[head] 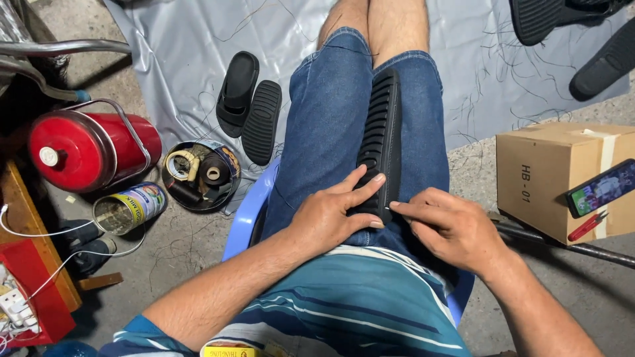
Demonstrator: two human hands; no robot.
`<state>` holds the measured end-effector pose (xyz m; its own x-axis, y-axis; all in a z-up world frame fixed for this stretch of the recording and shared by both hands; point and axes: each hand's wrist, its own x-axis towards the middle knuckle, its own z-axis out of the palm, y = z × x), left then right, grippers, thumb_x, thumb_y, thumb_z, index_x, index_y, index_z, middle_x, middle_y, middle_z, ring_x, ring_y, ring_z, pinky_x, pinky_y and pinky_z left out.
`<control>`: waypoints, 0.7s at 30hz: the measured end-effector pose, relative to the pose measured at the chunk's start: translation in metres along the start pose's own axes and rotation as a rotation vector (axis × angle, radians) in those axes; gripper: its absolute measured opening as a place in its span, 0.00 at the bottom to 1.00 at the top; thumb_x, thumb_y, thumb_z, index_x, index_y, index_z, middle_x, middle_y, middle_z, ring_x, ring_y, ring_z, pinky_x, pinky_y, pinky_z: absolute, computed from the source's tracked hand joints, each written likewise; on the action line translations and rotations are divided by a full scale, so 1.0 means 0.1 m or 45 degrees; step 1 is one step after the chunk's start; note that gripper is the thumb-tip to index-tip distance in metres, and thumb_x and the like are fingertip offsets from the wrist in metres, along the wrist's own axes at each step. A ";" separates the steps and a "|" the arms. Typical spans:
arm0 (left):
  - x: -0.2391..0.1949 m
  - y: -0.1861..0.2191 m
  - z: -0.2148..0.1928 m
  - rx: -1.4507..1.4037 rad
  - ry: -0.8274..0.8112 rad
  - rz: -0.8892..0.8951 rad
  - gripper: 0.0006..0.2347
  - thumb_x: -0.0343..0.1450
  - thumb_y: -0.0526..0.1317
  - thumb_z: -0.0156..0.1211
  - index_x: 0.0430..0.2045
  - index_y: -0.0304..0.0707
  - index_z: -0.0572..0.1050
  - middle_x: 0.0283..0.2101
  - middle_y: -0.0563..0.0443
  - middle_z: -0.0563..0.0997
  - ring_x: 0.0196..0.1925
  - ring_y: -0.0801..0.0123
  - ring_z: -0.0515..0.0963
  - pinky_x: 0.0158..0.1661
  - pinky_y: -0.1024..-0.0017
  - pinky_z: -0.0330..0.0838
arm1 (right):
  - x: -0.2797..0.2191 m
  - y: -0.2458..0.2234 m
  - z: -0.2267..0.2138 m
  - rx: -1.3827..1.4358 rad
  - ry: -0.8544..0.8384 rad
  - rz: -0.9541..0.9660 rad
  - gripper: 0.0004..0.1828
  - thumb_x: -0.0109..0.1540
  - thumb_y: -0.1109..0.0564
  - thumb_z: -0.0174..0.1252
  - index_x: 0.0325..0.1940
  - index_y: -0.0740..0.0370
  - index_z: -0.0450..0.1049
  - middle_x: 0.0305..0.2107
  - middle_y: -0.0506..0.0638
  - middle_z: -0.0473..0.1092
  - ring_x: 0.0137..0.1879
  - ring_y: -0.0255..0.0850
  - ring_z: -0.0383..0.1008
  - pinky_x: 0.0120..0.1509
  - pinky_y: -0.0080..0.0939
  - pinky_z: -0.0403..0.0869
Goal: The person sits on a blue plastic chair and sews a black slipper sole using a needle and thread. They hold the slipper on their lap, repeatedly passing the needle through the sole and pulling the thread tight. At one point, they use a small red tool to cut the thread.
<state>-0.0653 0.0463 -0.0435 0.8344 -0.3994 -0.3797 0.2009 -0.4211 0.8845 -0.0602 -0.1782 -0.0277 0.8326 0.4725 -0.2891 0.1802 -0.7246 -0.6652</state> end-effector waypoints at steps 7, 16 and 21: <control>-0.01 -0.04 0.05 0.085 -0.005 -0.004 0.26 0.61 0.48 0.63 0.54 0.63 0.61 0.59 0.41 0.64 0.54 0.45 0.67 0.50 0.55 0.66 | 0.10 0.01 0.11 0.022 0.152 -0.094 0.08 0.51 0.55 0.59 0.34 0.47 0.75 0.23 0.41 0.72 0.31 0.41 0.74 0.33 0.39 0.72; -0.13 0.02 -0.13 -0.261 0.201 0.026 0.44 0.55 0.42 0.69 0.62 0.46 0.42 0.59 0.40 0.64 0.61 0.57 0.62 0.58 0.62 0.53 | 0.20 -0.42 -0.36 -0.152 -0.141 0.077 0.15 0.53 0.45 0.53 0.42 0.47 0.71 0.35 0.45 0.73 0.40 0.44 0.74 0.35 0.48 0.74; -0.27 0.15 -0.27 -0.395 0.168 0.247 0.47 0.57 0.48 0.64 0.61 0.44 0.32 0.65 0.38 0.56 0.68 0.63 0.51 0.65 0.68 0.39 | 0.29 -0.59 -0.47 -0.160 0.175 -0.205 0.12 0.57 0.51 0.52 0.42 0.55 0.74 0.38 0.46 0.72 0.44 0.38 0.72 0.48 0.37 0.69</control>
<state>-0.0710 0.0729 -0.0123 0.9268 -0.3310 -0.1774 0.1620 -0.0738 0.9840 -0.0216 -0.1451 0.0357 0.8497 0.5204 -0.0846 0.3726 -0.7062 -0.6020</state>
